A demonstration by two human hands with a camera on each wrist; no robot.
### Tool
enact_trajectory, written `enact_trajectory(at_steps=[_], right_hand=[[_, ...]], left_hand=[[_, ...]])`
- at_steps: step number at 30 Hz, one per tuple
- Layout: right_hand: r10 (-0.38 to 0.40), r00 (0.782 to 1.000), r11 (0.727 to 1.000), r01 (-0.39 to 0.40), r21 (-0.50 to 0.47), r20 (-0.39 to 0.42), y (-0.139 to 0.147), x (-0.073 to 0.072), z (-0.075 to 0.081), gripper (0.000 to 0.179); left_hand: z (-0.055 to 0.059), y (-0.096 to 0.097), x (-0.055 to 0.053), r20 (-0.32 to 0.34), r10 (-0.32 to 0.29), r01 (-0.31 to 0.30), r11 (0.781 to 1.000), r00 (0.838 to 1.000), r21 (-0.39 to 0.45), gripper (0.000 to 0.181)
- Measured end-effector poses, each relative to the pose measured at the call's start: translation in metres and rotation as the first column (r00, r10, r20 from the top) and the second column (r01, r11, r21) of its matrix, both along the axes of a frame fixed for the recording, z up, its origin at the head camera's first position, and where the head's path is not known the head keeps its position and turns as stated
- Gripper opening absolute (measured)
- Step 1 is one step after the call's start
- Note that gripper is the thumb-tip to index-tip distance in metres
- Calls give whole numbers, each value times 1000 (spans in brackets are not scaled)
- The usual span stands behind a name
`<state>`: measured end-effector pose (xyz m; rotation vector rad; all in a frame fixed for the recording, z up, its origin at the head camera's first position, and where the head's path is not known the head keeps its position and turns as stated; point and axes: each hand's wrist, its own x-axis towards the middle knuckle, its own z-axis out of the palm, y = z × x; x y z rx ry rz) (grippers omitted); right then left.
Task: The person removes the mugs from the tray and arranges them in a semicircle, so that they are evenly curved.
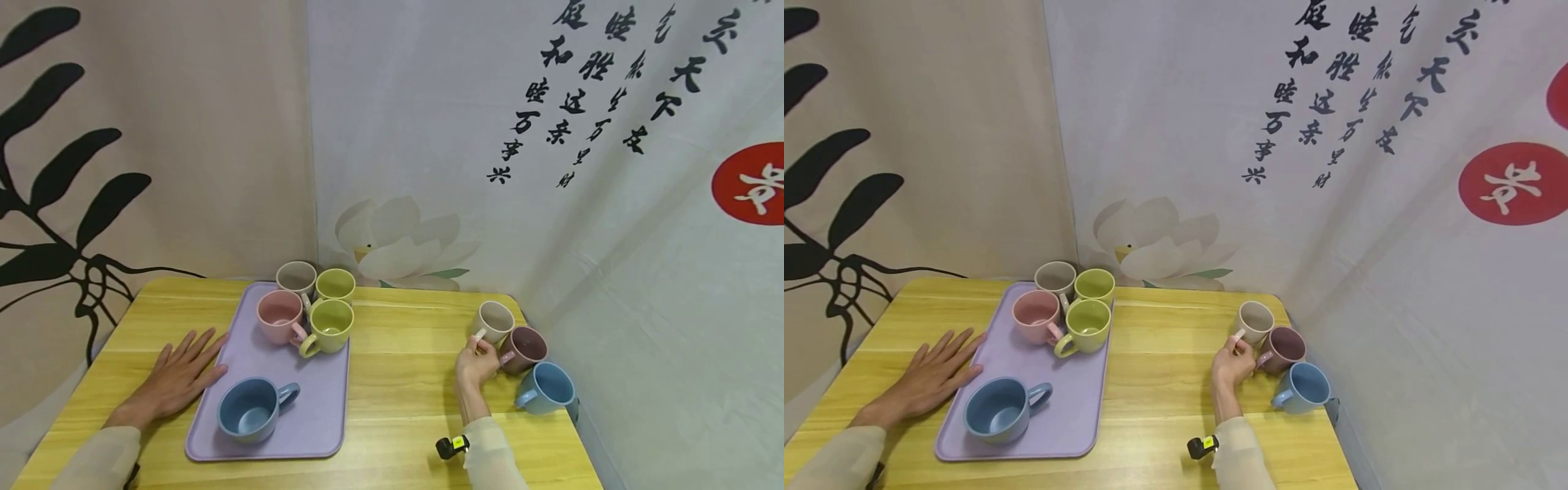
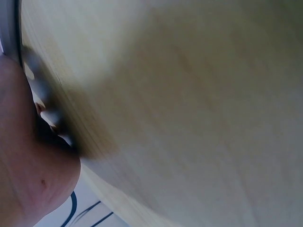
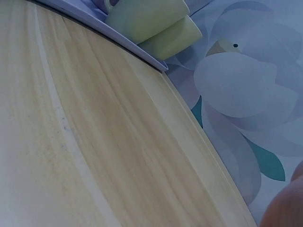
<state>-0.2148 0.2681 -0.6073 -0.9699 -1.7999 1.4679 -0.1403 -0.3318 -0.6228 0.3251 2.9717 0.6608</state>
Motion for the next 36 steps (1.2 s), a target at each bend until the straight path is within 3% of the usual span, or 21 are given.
enact_trajectory(at_steps=[4,11,17,22,29,36], right_hand=[[22,999,1000,-22,-19,-34,-4,8,11,12],[25,999,999,-26,35,34,12,-6,-20,15],[59,998,997,-59,46,17,14,-7,-28,25],[78,997,996,-79,49,13,9,0,-20,30],[117,988,993,-118,4,-100,-6,24,9,40],[187,982,982,-186,47,-32,-24,44,42,51]], left_hand=[[-3,-1,0,-14,4,-3,1000,1000,21,79],[-3,-1,-2,-3,-3,3,1000,1000,24,80],[0,1,-1,28,2,-3,1000,1000,17,82],[0,0,-1,25,4,-4,1000,1000,16,82],[3,1,0,7,-1,1,1000,1000,-6,79],[5,2,0,-3,-7,7,1000,1000,-14,78]])
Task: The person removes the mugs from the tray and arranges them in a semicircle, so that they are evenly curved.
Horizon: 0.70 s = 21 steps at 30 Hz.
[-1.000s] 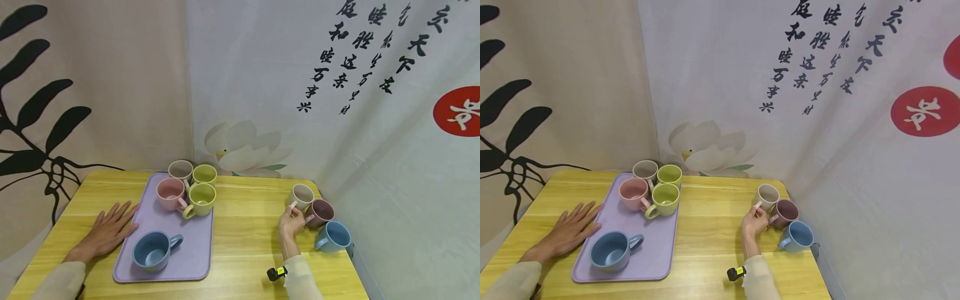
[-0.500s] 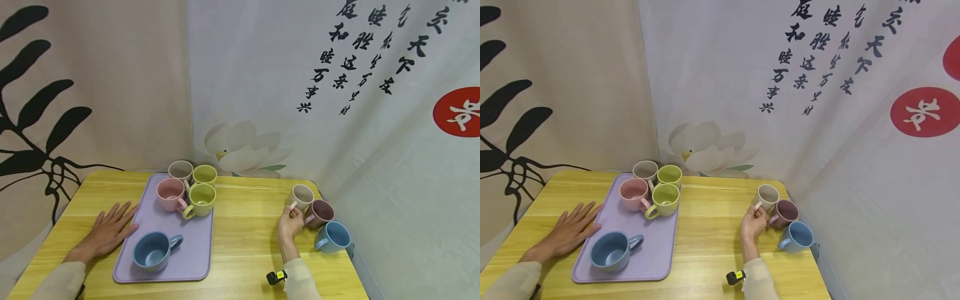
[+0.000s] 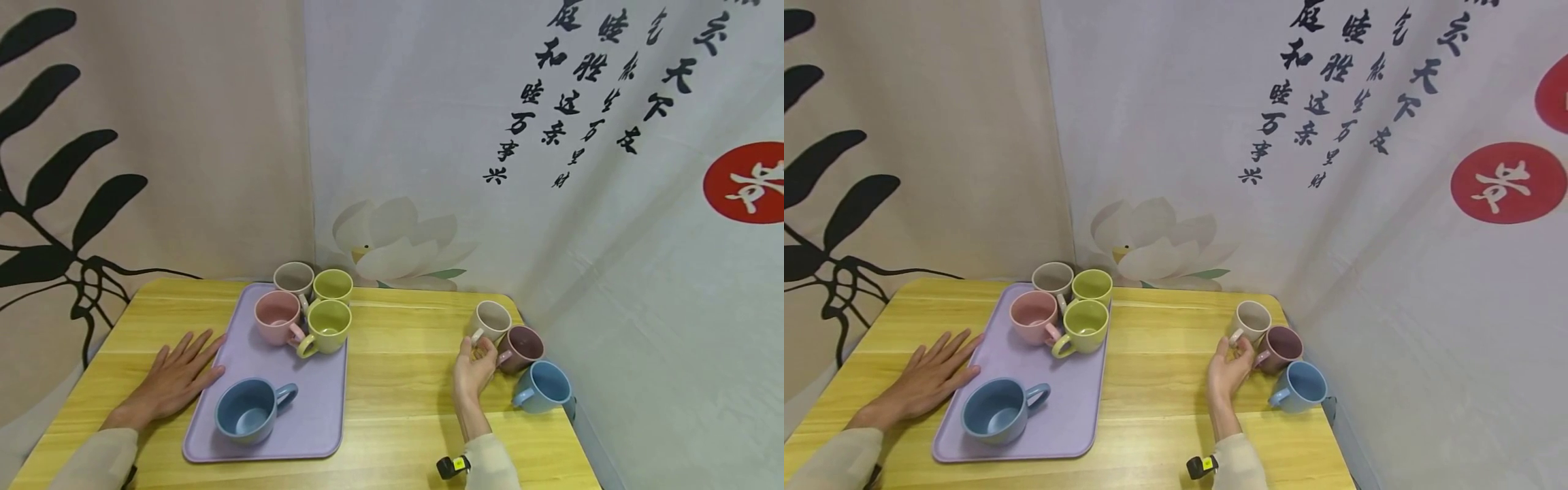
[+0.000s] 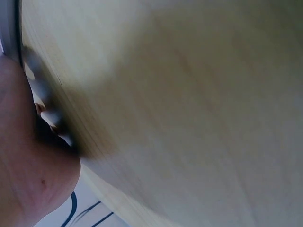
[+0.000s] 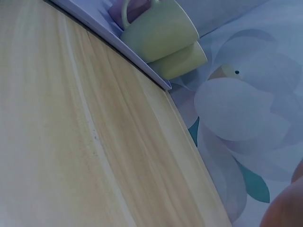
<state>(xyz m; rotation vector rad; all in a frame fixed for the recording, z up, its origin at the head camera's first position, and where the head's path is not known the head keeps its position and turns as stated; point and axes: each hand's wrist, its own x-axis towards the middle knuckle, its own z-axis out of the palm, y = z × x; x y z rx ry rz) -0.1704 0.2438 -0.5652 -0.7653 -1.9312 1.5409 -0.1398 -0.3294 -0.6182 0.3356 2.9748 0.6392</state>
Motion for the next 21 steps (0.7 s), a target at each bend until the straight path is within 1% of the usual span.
enact_trajectory(at_steps=[3,6,9,12,14,17,21], right_hand=[[14,1000,999,-14,33,-11,-2,5,3,52],[53,997,996,-49,75,-50,-5,10,3,52],[114,989,987,-102,126,-92,-12,16,5,51],[183,976,974,-164,154,-118,-19,21,9,51],[235,963,964,-215,157,-129,-24,25,11,51],[321,937,941,-299,156,-138,-31,30,16,51],[433,889,897,-409,169,-146,-42,37,23,54]], left_hand=[[0,0,1,-2,0,0,1000,1000,7,78],[-1,0,1,0,2,-2,1000,1000,9,78],[0,0,2,0,6,-6,1000,1000,16,78],[0,0,1,-1,7,-7,1000,1000,15,79],[1,0,1,1,8,-8,1000,1000,12,79],[1,0,1,8,8,-8,1000,1000,2,80],[0,1,1,8,9,-9,1000,1000,-2,80]])
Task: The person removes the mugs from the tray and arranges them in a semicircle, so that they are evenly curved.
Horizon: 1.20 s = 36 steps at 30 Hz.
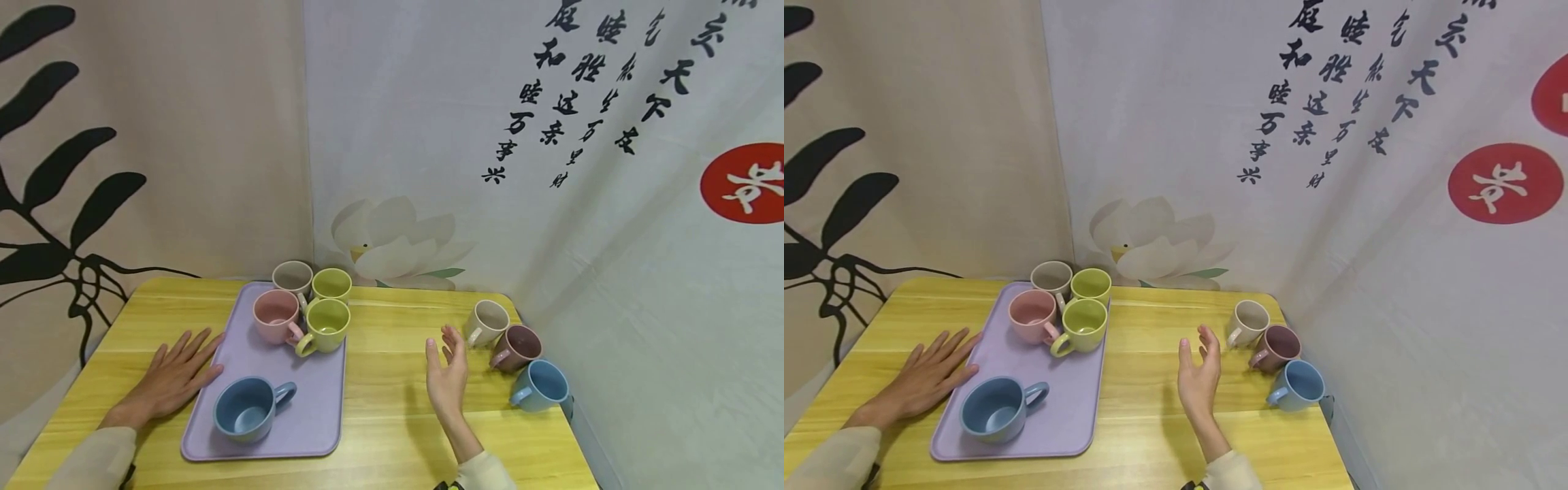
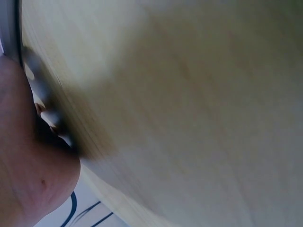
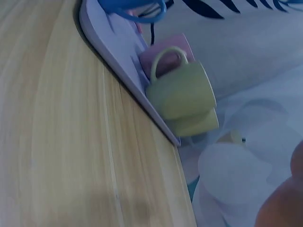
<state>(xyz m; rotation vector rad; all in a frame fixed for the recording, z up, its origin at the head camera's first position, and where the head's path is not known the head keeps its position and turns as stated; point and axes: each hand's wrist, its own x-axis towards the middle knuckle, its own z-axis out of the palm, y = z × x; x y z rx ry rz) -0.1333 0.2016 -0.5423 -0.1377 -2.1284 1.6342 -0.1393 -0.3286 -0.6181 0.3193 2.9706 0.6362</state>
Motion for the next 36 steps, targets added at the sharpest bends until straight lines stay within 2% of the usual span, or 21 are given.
enact_trajectory(at_steps=[4,7,11,17,20,25,32,36], right_hand=[[143,990,989,-143,28,0,-11,6,6,57],[267,964,963,-267,40,12,-19,11,9,61],[429,903,902,-430,48,32,-27,16,11,65],[628,777,765,-626,155,37,-37,17,12,71],[683,729,709,-675,203,38,-43,17,12,70],[742,669,628,-720,296,52,-56,17,11,67],[785,593,538,-797,276,181,-75,19,15,70],[795,558,473,-815,334,237,-85,21,15,76]], left_hand=[[-1,0,0,-3,0,0,1000,1000,1,79],[-1,0,0,-4,-1,1,1000,1000,11,79],[-1,-1,-1,-8,-6,6,1000,1000,17,78],[-3,-2,-1,-15,-8,9,1000,1000,17,78],[-6,-3,-2,-10,-4,4,1000,1000,25,79],[-8,-4,-3,-4,-5,5,1000,1000,28,80],[-5,-3,-1,-16,-3,4,1000,1000,14,77],[-5,-2,-2,-13,-1,1,1000,1000,8,78]])
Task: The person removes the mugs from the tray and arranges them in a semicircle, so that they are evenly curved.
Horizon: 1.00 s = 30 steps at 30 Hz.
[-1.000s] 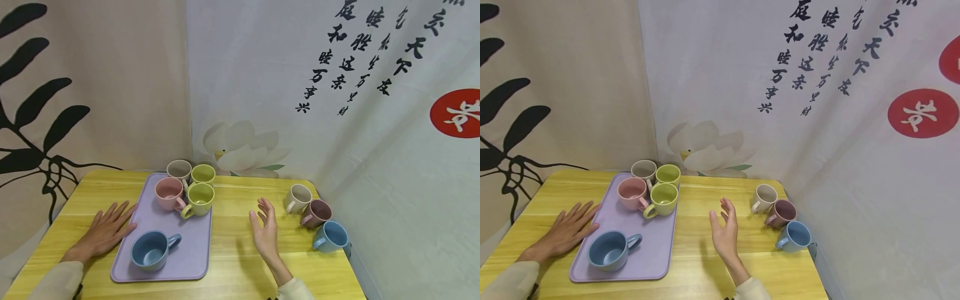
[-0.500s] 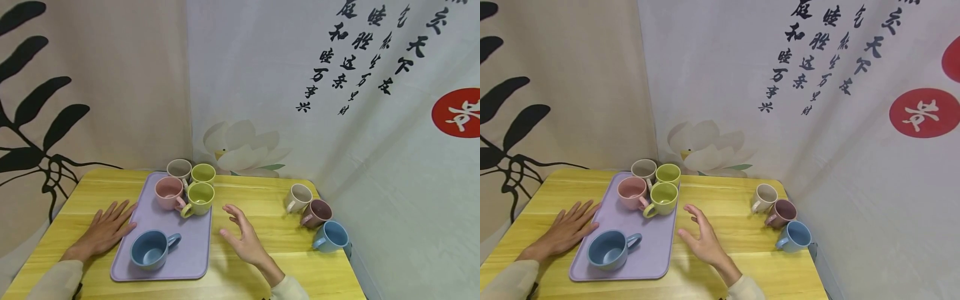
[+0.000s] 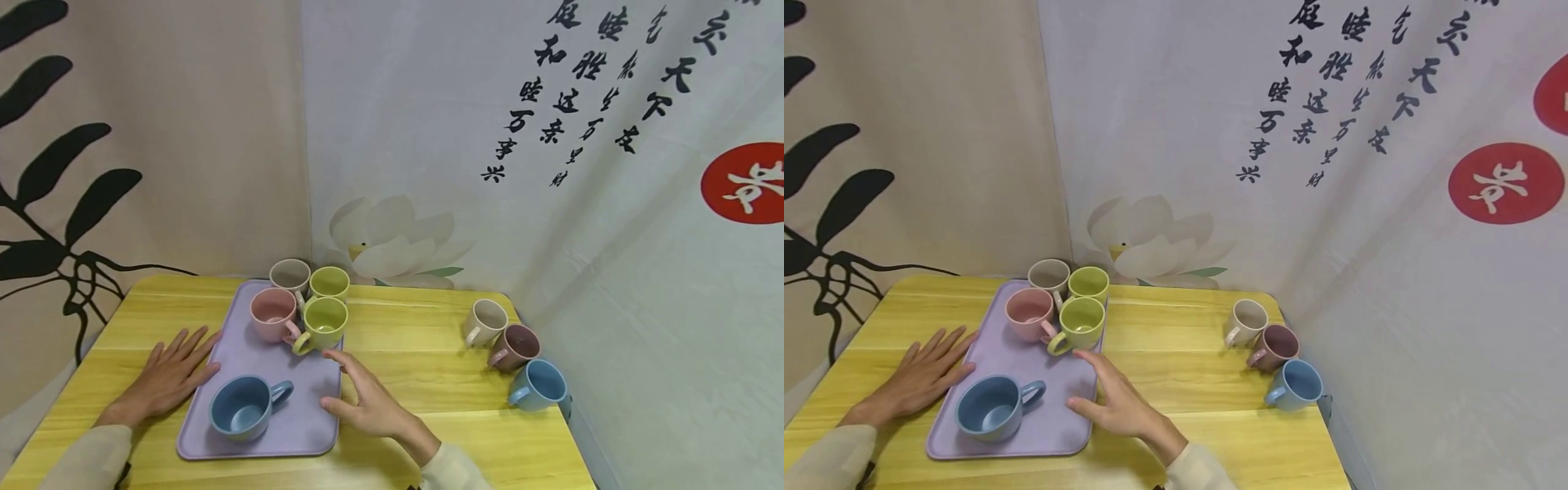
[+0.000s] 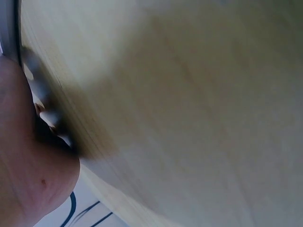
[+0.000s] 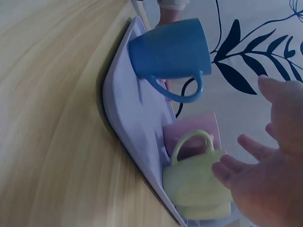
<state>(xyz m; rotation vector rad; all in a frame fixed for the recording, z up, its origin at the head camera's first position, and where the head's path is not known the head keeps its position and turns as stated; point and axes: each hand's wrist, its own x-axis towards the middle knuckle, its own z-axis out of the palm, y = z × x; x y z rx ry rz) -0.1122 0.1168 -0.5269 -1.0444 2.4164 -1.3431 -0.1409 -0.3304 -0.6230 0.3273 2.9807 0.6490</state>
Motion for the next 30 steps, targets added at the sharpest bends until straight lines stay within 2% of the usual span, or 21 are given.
enact_trajectory(at_steps=[6,11,18,30], right_hand=[[72,997,994,-70,80,-19,-17,2,-5,80],[102,993,990,-95,100,-66,-28,4,-15,77],[138,984,986,-125,115,-112,-41,6,-25,75],[151,974,983,-130,130,-168,-49,2,-24,67]], left_hand=[[0,-2,-1,27,-2,2,1000,1000,8,80],[1,-2,-2,50,-3,3,1000,999,16,81],[3,-3,-1,39,-17,16,999,999,34,79],[5,-4,-2,51,-32,27,995,998,96,78]])
